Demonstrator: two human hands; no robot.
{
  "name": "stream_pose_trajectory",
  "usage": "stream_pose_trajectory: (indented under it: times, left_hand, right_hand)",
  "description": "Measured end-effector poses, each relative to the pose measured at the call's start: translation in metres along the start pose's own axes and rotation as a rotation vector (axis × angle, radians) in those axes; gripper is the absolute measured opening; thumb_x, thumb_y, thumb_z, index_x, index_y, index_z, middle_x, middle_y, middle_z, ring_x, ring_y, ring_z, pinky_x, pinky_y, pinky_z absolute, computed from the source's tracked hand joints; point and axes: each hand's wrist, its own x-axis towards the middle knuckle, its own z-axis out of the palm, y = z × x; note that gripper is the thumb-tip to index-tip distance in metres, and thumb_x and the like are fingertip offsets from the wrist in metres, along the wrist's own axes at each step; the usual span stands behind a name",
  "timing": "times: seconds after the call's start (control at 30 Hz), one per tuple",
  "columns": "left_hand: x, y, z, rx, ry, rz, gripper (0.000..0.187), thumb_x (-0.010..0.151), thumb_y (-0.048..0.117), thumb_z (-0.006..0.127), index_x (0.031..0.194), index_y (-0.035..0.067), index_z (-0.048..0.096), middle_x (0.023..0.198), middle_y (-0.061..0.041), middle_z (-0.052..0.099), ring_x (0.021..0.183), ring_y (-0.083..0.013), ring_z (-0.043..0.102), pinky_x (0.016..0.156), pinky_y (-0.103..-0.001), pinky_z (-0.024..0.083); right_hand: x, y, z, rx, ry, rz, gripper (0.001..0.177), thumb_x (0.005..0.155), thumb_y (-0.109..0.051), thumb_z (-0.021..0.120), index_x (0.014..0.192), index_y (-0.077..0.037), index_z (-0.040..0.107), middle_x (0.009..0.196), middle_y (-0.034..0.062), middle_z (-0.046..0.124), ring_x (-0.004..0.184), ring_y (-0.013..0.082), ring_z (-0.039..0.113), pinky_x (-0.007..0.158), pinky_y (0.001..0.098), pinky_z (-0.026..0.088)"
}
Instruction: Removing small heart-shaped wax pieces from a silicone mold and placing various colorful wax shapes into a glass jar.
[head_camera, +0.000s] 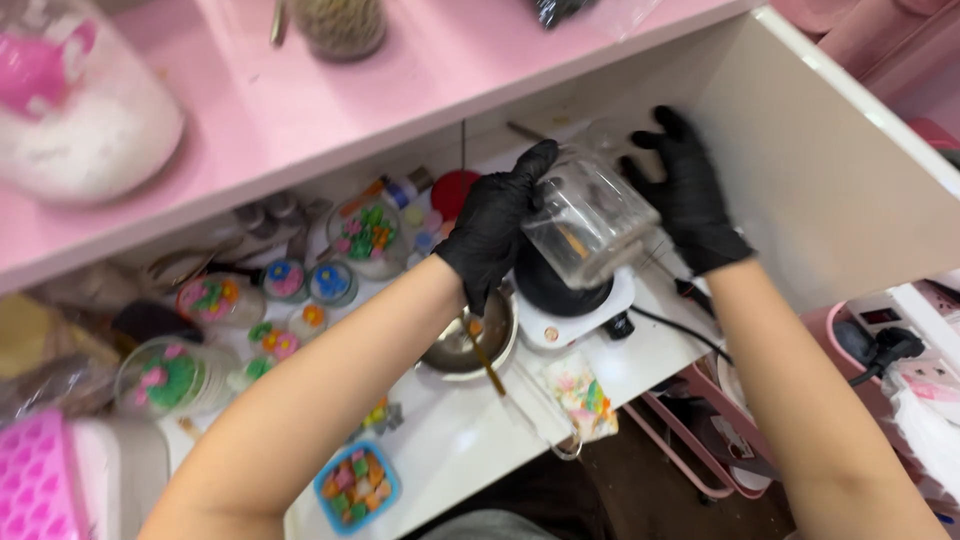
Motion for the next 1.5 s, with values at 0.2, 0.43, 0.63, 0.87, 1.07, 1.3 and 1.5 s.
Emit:
stream_pose_trajectory:
  times: [0.2,0.43,0.63,0.87,1.07,1.3,1.5]
  left_hand:
    - [-0.159,0.038,-0.031,-0.393,-0.231,-0.126,0.040,0.091,0.047,0.066,0.110,0.013,0.071,0.100,-0.007,0.073,0.089,-0.0182,0.069,0.085,-0.037,0.059]
    - [-0.338,0.021,-0.115,0.202,0.238,0.273,0.039,0.095,0.024,0.070,0.126,0.001,0.080,0.111,-0.011,0.072,0.095,-0.0177,0.058,0.086,-0.035,0.048]
    - [-0.450,-0.075,-0.170,0.318,0.611,0.607,0.035,0.070,0.000,0.085,0.096,0.002,0.062,0.136,-0.016,0.068,0.133,-0.0268,0.066,0.114,-0.042,0.054]
    - [-0.484,-0.136,-0.176,0.340,0.726,0.604,0.040,0.063,0.010,0.096,0.071,0.005,0.057,0.144,-0.021,0.064,0.132,-0.0357,0.066,0.099,-0.045,0.056]
    - [-0.474,-0.127,-0.181,0.774,0.746,0.773,0.047,0.061,0.026,0.098,0.076,0.008,0.058,0.136,-0.017,0.061,0.137,-0.0468,0.055,0.114,-0.057,0.051]
    - [-0.458,-0.125,-0.205,0.928,0.603,0.919,0.053,0.069,0.028,0.100,0.076,0.006,0.053,0.137,-0.013,0.062,0.137,-0.0478,0.055,0.118,-0.062,0.047]
    - [-0.446,-0.128,-0.211,0.943,0.558,0.929,0.053,0.070,0.027,0.100,0.077,0.005,0.053,0.138,-0.014,0.062,0.138,-0.0507,0.054,0.118,-0.061,0.047]
  right_hand:
    - [-0.103,-0.123,-0.019,-0.188,0.016,-0.266,0.017,0.111,0.003,0.067,0.128,0.002,0.067,0.131,0.0131,0.068,0.122,0.0213,0.067,0.108,0.0328,0.054]
    - [-0.263,-0.235,0.031,0.185,-0.236,0.095,0.026,0.091,0.008,0.062,0.116,0.003,0.065,0.126,0.0152,0.072,0.122,0.0259,0.070,0.099,0.0362,0.059]
    - [-0.326,-0.233,0.124,0.051,-0.710,-0.118,0.033,0.085,-0.008,0.076,0.118,-0.006,0.071,0.125,0.0127,0.074,0.117,0.0271,0.073,0.097,0.0359,0.058]
    - [-0.340,-0.211,0.230,-0.225,-0.634,-0.179,0.070,0.076,-0.027,0.084,0.134,0.003,0.059,0.126,0.0189,0.063,0.108,0.0303,0.063,0.088,0.0374,0.055]
    - [-0.316,-0.210,0.240,-0.195,-0.721,0.511,0.031,0.091,-0.029,0.072,0.115,-0.009,0.071,0.081,0.0047,0.073,0.064,0.0133,0.062,0.062,0.0307,0.054]
    - [-0.321,-0.178,0.256,-0.057,-0.801,0.669,0.019,0.096,-0.023,0.068,0.103,-0.006,0.069,0.072,0.0031,0.063,0.059,0.0117,0.055,0.055,0.0300,0.049]
    - [-0.331,-0.151,0.247,0.076,-0.800,0.794,0.018,0.093,-0.019,0.070,0.107,-0.008,0.069,0.080,0.0026,0.068,0.068,0.0115,0.061,0.061,0.0295,0.050]
